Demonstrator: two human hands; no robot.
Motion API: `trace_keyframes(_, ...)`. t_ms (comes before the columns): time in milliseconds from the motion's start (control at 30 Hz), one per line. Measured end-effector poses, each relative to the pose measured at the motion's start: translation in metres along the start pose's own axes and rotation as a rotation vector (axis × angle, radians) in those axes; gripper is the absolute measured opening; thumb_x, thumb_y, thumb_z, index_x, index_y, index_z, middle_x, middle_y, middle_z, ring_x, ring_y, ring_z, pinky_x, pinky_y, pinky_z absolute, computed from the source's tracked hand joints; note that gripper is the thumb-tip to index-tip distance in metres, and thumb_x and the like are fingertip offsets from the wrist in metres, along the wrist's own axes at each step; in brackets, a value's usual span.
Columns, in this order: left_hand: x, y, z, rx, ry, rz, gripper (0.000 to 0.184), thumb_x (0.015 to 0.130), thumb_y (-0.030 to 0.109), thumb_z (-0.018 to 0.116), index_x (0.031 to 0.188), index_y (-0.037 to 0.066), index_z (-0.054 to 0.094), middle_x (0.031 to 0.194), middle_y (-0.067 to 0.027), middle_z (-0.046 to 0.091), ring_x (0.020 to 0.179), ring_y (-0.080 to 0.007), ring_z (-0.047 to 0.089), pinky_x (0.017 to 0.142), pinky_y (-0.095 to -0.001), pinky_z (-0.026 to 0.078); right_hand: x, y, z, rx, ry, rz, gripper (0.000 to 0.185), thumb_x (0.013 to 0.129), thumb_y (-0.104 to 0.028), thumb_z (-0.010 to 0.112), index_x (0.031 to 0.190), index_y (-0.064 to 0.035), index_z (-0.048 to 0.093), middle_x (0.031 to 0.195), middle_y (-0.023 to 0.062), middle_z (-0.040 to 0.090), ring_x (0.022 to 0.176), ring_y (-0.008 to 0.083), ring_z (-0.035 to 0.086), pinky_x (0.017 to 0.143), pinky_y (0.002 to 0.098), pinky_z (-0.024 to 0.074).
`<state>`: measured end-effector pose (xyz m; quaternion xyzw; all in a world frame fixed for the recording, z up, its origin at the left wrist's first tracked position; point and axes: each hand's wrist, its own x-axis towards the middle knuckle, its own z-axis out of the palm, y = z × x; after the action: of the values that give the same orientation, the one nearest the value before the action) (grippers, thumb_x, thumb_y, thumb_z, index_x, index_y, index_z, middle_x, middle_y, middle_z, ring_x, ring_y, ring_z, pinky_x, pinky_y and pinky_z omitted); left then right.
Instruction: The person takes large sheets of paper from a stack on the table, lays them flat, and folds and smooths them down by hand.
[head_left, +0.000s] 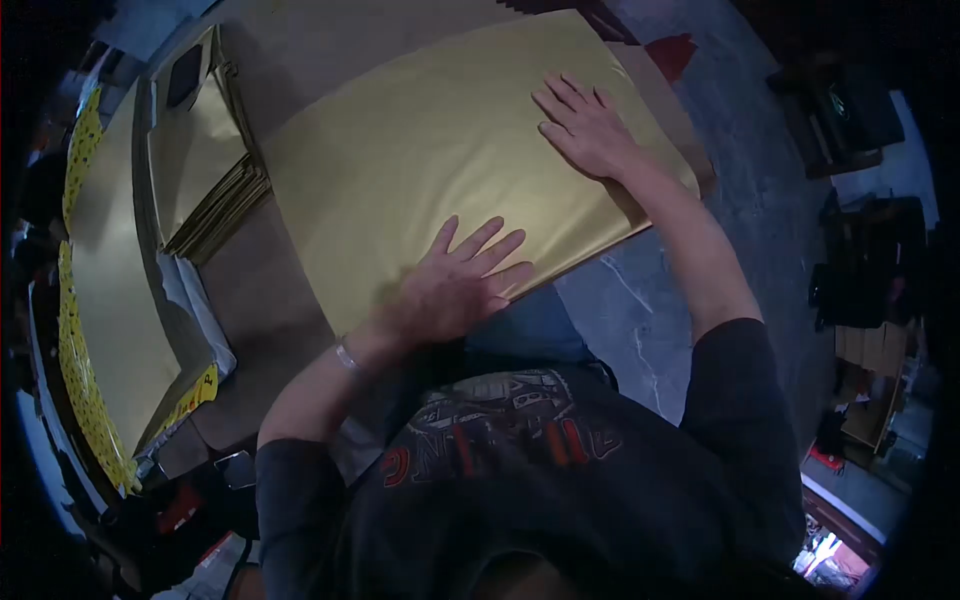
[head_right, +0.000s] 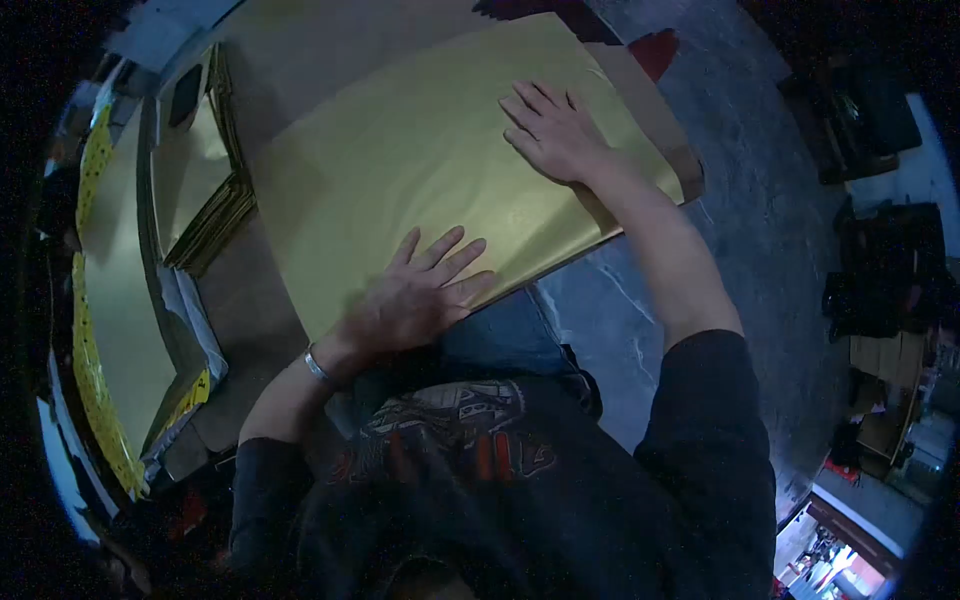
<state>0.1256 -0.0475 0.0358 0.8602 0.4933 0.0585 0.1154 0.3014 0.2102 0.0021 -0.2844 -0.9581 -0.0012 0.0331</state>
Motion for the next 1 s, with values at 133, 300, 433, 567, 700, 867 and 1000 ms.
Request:
trace_keyframes(133,-0.064,0.0,0.018,0.016,-0.019,-0.154,0.053,0.093,0.044,0.053,0.14,0.022,0.049,0.155,-0.0079,0.033,0.145,-0.029,0.026,0.113,-0.0607,0.021,0.003,0.003,0.0,-0.059,-0.025,0.002,0.056,0.102,-0.047,0.034,0.149,-0.016,0.036,0.158,0.0101,0.025,0.147,0.03,0.021,0.118,0.0521,0.0157)
trace_keyframes(300,-0.136,0.012,0.006,0.04,-0.131,-0.391,0.064,0.086,0.042,0.064,0.143,0.021,0.046,0.156,-0.0101,0.029,0.145,-0.0316,0.025,0.111,-0.0641,0.022,0.004,0.001,-0.002,-0.059,-0.047,0.037,0.06,0.1,-0.051,0.032,0.15,-0.0175,0.034,0.159,0.0092,0.025,0.147,0.0296,0.018,0.118,0.0546,0.0154)
trace_keyframes(433,-0.161,0.024,0.003,0.101,-0.2,-0.553,0.072,0.079,0.039,0.071,0.143,0.018,0.045,0.155,-0.012,0.029,0.145,-0.0339,0.025,0.109,-0.0668,0.025,0.004,-0.007,-0.006,-0.067,-0.072,0.062,0.059,0.101,-0.048,0.036,0.15,-0.0159,0.034,0.16,0.0096,0.021,0.148,0.0299,0.015,0.118,0.053,0.0146)
trace_keyframes(567,-0.165,0.023,0.011,0.13,-0.131,-0.529,0.072,0.079,0.04,0.071,0.143,0.017,0.046,0.155,-0.0115,0.03,0.145,-0.0332,0.025,0.108,-0.0679,0.025,-0.011,-0.056,-0.015,-0.047,-0.073,-0.125,0.058,0.099,-0.043,0.043,0.147,-0.0107,0.037,0.158,0.0144,0.023,0.147,0.0341,0.017,0.116,0.0583,0.0176)
trace_keyframes(700,-0.167,0.024,0.012,0.126,-0.111,-0.528,0.074,0.078,0.039,0.071,0.144,0.017,0.044,0.154,-0.0105,0.03,0.145,-0.032,0.024,0.109,-0.0674,0.023,-0.031,-0.132,-0.019,0.122,-0.049,-0.495,0.056,0.095,-0.044,0.049,0.141,-0.0123,0.046,0.155,0.0165,0.03,0.145,0.0346,0.023,0.114,0.0604,0.0196)
trace_keyframes(867,-0.169,0.023,0.018,0.109,-0.063,-0.512,0.074,0.078,0.035,0.072,0.143,0.015,0.045,0.155,-0.0124,0.029,0.146,-0.0323,0.023,0.11,-0.0675,0.021,-0.05,-0.224,-0.006,0.354,-0.008,-0.723,0.061,0.09,-0.042,0.059,0.139,-0.0078,0.047,0.15,0.0186,0.036,0.144,0.0351,0.028,0.113,0.06,0.023)
trace_keyframes(1000,-0.173,0.021,0.025,0.113,-0.032,-0.533,0.074,0.078,0.036,0.071,0.143,0.015,0.043,0.156,-0.0181,0.026,0.145,-0.0373,0.022,0.109,-0.0686,0.021,-0.062,-0.256,-0.003,0.561,0.028,-0.548,0.069,0.09,-0.041,0.059,0.14,0.0027,0.041,0.148,0.0218,0.037,0.143,0.037,0.028,0.114,0.0583,0.0216)
